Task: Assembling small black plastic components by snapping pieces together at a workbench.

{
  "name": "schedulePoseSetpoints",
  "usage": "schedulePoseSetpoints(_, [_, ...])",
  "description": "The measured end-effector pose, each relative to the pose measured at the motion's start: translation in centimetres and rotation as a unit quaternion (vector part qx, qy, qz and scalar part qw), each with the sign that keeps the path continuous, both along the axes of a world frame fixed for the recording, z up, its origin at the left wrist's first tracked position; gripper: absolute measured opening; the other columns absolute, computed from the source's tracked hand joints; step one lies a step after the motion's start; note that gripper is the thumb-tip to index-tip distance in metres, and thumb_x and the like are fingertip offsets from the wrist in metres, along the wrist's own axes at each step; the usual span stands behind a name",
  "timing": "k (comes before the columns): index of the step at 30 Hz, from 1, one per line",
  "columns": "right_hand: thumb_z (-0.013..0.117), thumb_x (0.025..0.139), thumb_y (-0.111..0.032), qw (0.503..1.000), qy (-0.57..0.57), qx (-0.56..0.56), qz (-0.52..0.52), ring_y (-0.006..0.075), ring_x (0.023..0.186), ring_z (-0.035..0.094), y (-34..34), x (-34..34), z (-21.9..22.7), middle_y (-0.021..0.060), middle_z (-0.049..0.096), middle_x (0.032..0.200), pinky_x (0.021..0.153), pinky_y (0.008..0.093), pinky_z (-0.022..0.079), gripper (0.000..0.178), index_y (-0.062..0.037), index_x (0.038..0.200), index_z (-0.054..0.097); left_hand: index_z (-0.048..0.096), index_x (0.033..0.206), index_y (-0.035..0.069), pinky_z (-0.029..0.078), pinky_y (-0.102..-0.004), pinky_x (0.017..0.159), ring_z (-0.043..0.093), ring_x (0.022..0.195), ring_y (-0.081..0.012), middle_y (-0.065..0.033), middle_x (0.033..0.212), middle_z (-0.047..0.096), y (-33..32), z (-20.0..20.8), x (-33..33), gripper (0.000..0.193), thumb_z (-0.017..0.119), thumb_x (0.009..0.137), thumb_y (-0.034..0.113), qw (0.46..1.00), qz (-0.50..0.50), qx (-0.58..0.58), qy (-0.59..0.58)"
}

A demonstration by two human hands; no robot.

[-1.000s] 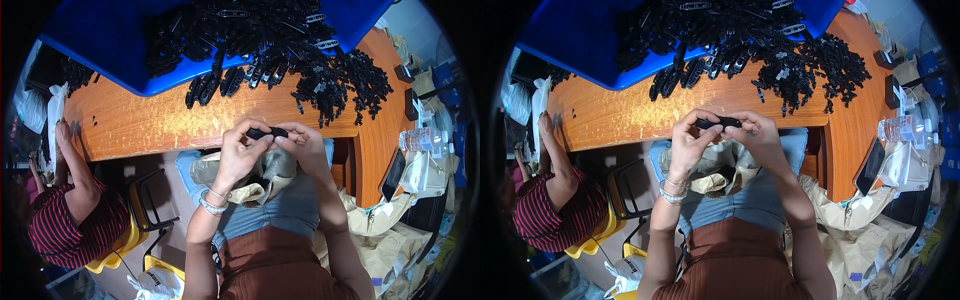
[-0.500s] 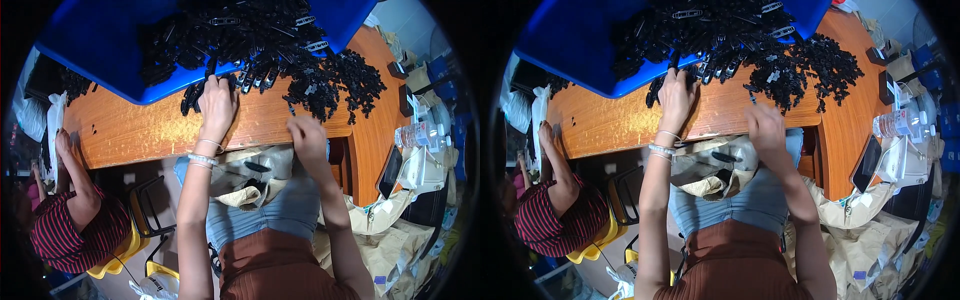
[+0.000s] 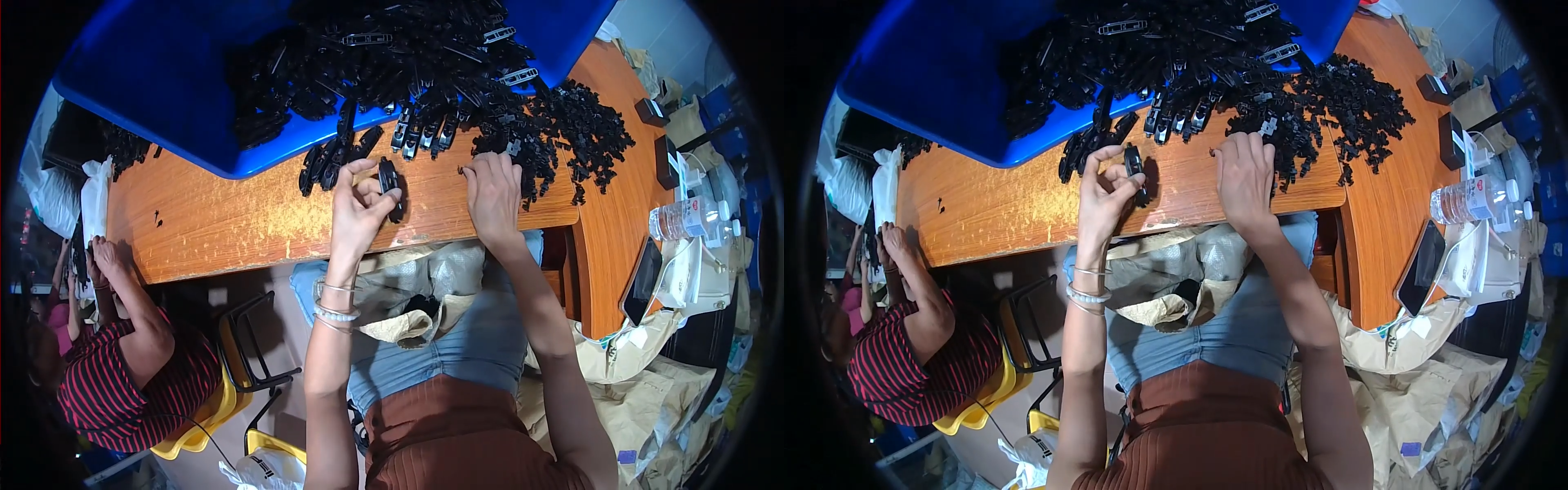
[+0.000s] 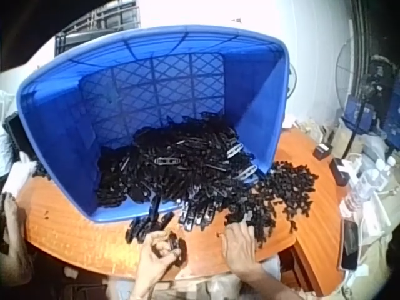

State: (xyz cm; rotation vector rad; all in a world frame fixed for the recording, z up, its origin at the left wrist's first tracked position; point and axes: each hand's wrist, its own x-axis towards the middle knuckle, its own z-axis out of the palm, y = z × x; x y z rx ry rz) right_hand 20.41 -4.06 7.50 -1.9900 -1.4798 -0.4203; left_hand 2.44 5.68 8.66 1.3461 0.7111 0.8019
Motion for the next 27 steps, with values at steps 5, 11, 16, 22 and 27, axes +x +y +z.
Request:
schedulePoseSetpoints(5, [0.059,0.082,-0.005,0.994,0.019,0.106,0.006,0.0254,0.080,0.052,0.5,0.7,0.0,0.0086,0.057,0.086,0.071,0.0348,0.035,0.004,-0.0032,0.086,0.056,0.048,0.121,0.000,0.039,-0.0170,0.051,0.051,0.060,-0.0031,-0.0024,0.085,0.062,-1.2,-0.2,-0.4,0.041,0.064,0.083,0.001,0.993,-0.065,-0.094,-0.039])
schedulePoseSetpoints(11, [0.058,0.083,-0.001,0.993,0.020,0.113,0.020,0.0265,0.072,0.052,0.4,1.4,-0.4,0.0109,0.056,0.082,0.066,0.0350,0.040,0.004,-0.0005,0.086,0.055,0.055,0.113,-0.006,0.051,-0.0259,0.071,0.064,0.081,-0.0149,-0.0101,0.094,0.064,-2.1,0.7,0.6,0.026,0.050,0.094,0.011,0.953,-0.103,-0.224,-0.178])
schedulePoseSetpoints(16, [0.061,0.080,0.004,0.958,0.252,0.122,0.062,0.0209,0.072,0.055,-0.7,0.3,0.7,0.0101,0.057,0.085,0.061,0.0292,0.044,0.010,0.0039,0.089,0.059,0.062,0.108,-0.004,0.045,-0.0197,0.044,0.053,0.050,-0.0092,-0.0117,0.082,0.066,-1.7,1.3,0.1,0.022,0.055,0.090,0.007,0.967,-0.088,-0.215,-0.106])
schedulePoseSetpoints(22, [0.066,0.074,0.005,0.895,0.379,0.114,0.206,0.0199,0.076,0.057,-2.9,-2.5,3.8,0.0083,0.062,0.086,0.066,0.0287,0.046,0.016,0.0011,0.089,0.067,0.058,0.107,-0.005,0.049,-0.0216,0.051,0.059,0.056,-0.0101,-0.0116,0.080,0.066,-3.4,2.5,0.0,0.029,0.065,0.079,-0.006,0.987,-0.102,-0.127,-0.008])
schedulePoseSetpoints(27, [0.069,0.067,0.002,0.934,0.221,0.096,0.264,0.0224,0.080,0.055,-3.0,-2.8,4.0,0.0060,0.062,0.081,0.069,0.0319,0.046,0.015,-0.0016,0.082,0.068,0.054,0.101,-0.006,0.051,-0.0230,0.053,0.063,0.061,-0.0131,-0.0108,0.076,0.064,-4.4,3.6,0.0,0.024,0.063,0.080,-0.007,0.988,-0.130,-0.070,0.035])
